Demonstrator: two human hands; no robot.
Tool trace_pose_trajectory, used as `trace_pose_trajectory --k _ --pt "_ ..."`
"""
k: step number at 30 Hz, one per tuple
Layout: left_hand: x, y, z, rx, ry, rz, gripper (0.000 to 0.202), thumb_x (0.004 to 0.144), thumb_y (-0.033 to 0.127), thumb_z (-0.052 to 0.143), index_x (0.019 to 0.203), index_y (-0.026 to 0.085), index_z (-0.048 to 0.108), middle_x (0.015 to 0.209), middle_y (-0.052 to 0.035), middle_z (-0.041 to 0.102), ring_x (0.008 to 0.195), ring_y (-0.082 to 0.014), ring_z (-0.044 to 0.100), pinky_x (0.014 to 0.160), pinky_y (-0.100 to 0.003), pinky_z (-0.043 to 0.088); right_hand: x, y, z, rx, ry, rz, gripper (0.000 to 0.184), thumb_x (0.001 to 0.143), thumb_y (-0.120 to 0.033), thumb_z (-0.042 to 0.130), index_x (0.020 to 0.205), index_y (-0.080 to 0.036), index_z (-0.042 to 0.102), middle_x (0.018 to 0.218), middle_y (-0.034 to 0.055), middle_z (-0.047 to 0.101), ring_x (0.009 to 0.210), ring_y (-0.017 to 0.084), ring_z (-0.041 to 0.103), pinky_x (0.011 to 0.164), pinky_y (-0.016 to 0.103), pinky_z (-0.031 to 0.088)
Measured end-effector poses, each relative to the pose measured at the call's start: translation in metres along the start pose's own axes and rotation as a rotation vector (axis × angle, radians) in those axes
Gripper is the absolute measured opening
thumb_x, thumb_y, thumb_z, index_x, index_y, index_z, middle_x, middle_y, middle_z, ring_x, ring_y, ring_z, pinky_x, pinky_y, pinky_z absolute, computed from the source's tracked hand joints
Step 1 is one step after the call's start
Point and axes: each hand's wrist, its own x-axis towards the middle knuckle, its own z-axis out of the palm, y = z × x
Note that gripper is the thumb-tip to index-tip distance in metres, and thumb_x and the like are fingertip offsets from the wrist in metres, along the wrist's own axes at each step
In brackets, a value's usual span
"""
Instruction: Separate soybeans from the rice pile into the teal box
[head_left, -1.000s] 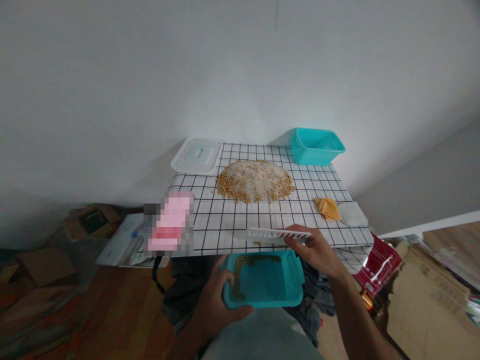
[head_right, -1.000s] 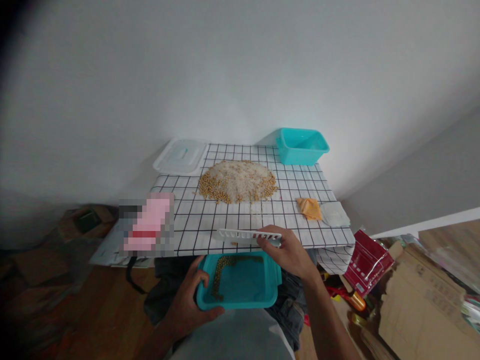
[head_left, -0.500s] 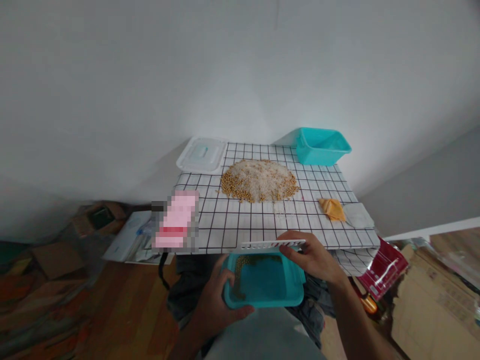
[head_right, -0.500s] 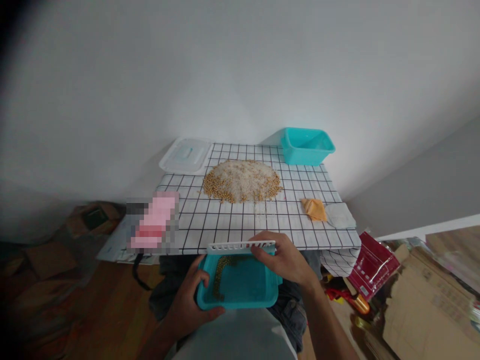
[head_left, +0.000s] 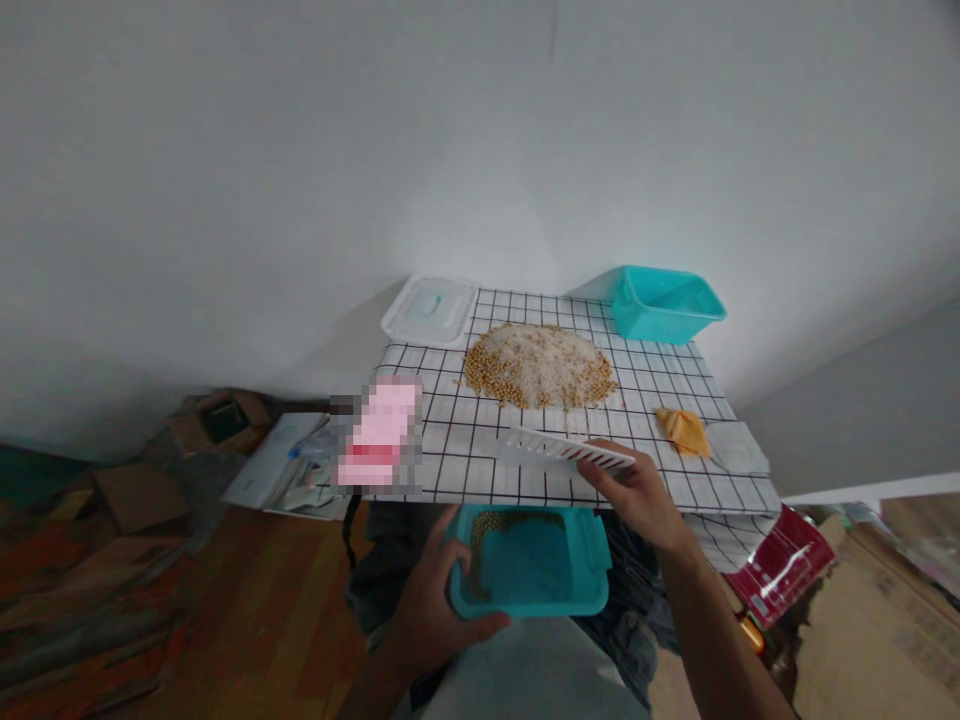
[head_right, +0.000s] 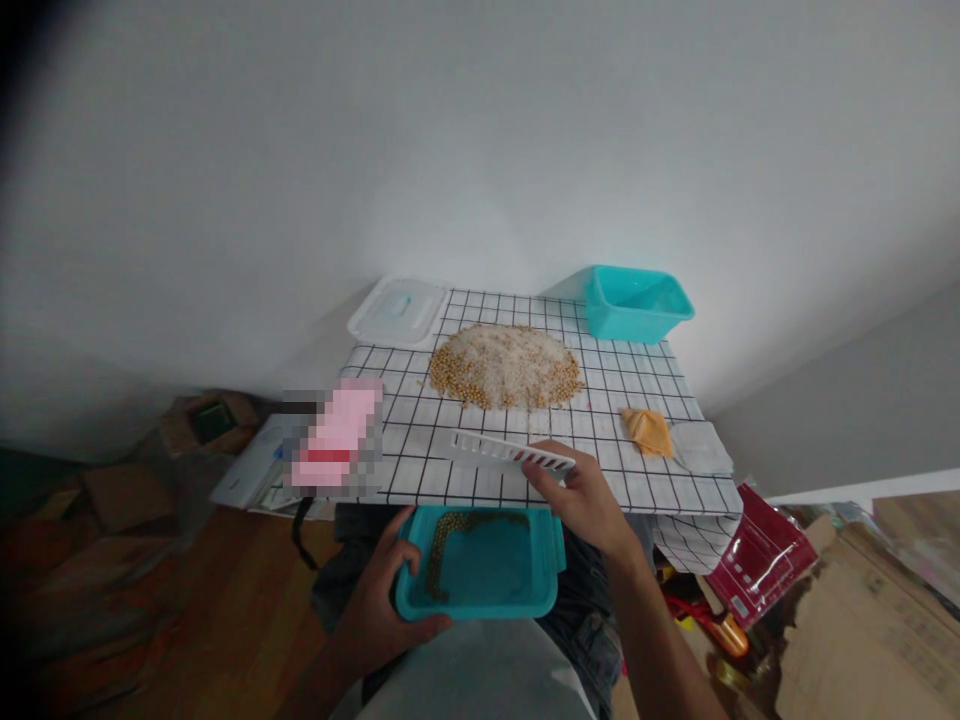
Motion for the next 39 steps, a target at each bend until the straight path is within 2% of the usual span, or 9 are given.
trace_pose_trajectory --k 6,14,20,24,28,34,39 --pt "-0.004 -0.002 -0.004 -0.002 0.022 0.004 0.053 0.066 0.051 0.085 0.089 0.024 0.044 0.161 -0.0229 0.029 0.144 -0.0400 0.041 0.104 -0.049 0.047 0.026 0.013 -0.001 0.004 0.198 0.018 0.036 0.091 -0.047 0.065 0.111 -0.019 0.075 0.101 0.0071 0.077 0.088 0.026 0.069 0.078 0.036 0.055" --pt "-0.008 -0.005 -0.009 -0.018 0.034 -0.027 0.053 0.065 0.052 0.085 0.090 0.023 0.047 0.162 -0.0238 0.027 0.144 -0.0407 0.042 0.105 -0.050 0.047 0.049 0.015 0.001 -0.065 0.305 -0.017 0.040 0.091 -0.047 0.063 0.116 -0.018 0.075 0.104 0.0084 0.078 0.090 0.028 0.072 0.080 0.040 0.056" --pt "-0.008 -0.005 -0.010 -0.022 0.058 -0.022 0.054 0.065 0.052 0.085 0.089 0.024 0.045 0.161 -0.0235 0.029 0.142 -0.0406 0.044 0.103 -0.049 0.048 0.056 0.017 0.000 -0.071 0.291 -0.042 0.042 0.092 -0.048 0.062 0.117 -0.017 0.075 0.108 0.0093 0.078 0.096 0.029 0.072 0.085 0.042 0.056" --pt "-0.010 -0.005 -0.010 -0.008 0.066 -0.020 0.053 0.066 0.052 0.084 0.090 0.025 0.045 0.162 -0.0206 0.029 0.144 -0.0380 0.042 0.105 -0.046 0.047 0.060 0.017 -0.001 -0.119 0.262 -0.043 0.040 0.093 -0.048 0.061 0.111 -0.016 0.076 0.101 0.0090 0.079 0.091 0.029 0.072 0.079 0.039 0.056" --pt "-0.011 -0.006 -0.010 -0.009 0.058 -0.020 0.054 0.067 0.054 0.083 0.091 0.025 0.044 0.162 -0.0219 0.027 0.144 -0.0384 0.040 0.105 -0.047 0.046 0.060 0.015 -0.002 -0.149 0.221 -0.031 0.039 0.093 -0.048 0.061 0.109 -0.016 0.077 0.097 0.0082 0.079 0.086 0.028 0.072 0.076 0.038 0.056" --pt "-0.010 -0.007 -0.010 -0.021 0.045 -0.036 0.054 0.068 0.052 0.084 0.091 0.025 0.043 0.163 -0.0210 0.025 0.145 -0.0378 0.039 0.107 -0.047 0.044 0.061 0.016 -0.002 -0.136 0.224 -0.055 0.037 0.094 -0.047 0.061 0.113 -0.018 0.076 0.107 0.0082 0.078 0.099 0.029 0.072 0.088 0.041 0.055" --pt "-0.012 -0.009 -0.009 -0.022 0.058 -0.032 0.054 0.067 0.053 0.084 0.091 0.024 0.044 0.163 -0.0212 0.025 0.145 -0.0384 0.039 0.107 -0.047 0.045 0.071 0.020 -0.002 -0.178 0.232 -0.036 0.041 0.093 -0.049 0.061 0.111 -0.016 0.077 0.099 0.0092 0.079 0.092 0.029 0.072 0.081 0.040 0.056"
